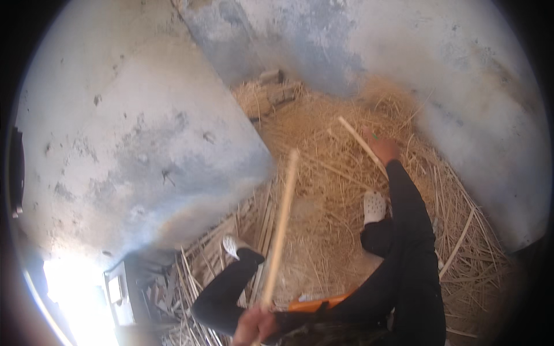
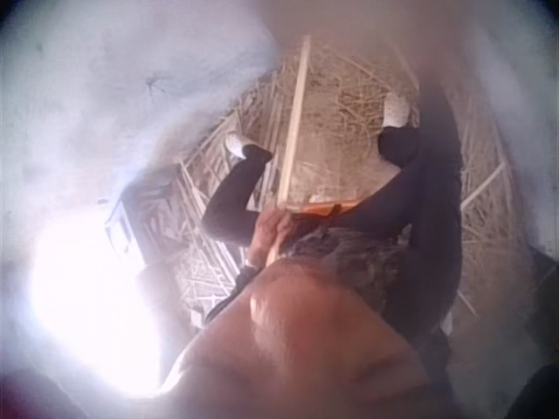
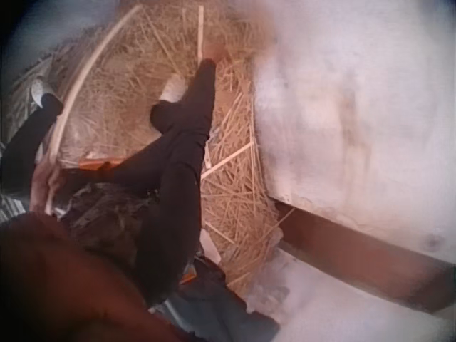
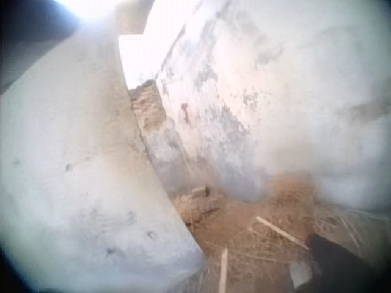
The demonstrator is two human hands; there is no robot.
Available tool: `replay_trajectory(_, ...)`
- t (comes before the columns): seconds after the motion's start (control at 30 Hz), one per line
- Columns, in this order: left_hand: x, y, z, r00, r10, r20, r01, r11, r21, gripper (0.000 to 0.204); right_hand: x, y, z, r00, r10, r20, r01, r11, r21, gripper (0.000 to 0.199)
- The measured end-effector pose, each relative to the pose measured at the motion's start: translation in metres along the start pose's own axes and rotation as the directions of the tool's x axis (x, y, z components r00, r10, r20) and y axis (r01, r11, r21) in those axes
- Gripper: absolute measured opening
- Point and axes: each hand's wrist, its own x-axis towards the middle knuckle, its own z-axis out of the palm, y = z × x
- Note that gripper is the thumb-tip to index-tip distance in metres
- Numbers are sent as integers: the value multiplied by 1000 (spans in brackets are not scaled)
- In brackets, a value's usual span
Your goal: The person sits on a straw-covered floor and uses a green utility knife to shave thin strips from a long wooden stick. They then switch to a metal file to smooth the stick's surface, alternating between the two tools to refine the wood.
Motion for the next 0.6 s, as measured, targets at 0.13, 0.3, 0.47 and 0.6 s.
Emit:
replay_trajectory(0.13,40,36,-7,977,136,-164,-45,883,467,26,-98,-107,0,855,-406,322,396,913,99,80)
replay_trajectory(0.3,67,61,20,980,196,-45,-145,844,517,28,-219,-159,-21,447,-887,112,833,459,309,71)
replay_trajectory(0.47,77,57,35,991,131,-2,-118,899,422,26,-210,-150,-17,411,-894,178,869,444,219,70)
replay_trajectory(0.6,79,58,37,993,103,50,-114,949,295,27,-211,-153,-20,480,-875,63,810,470,351,71)
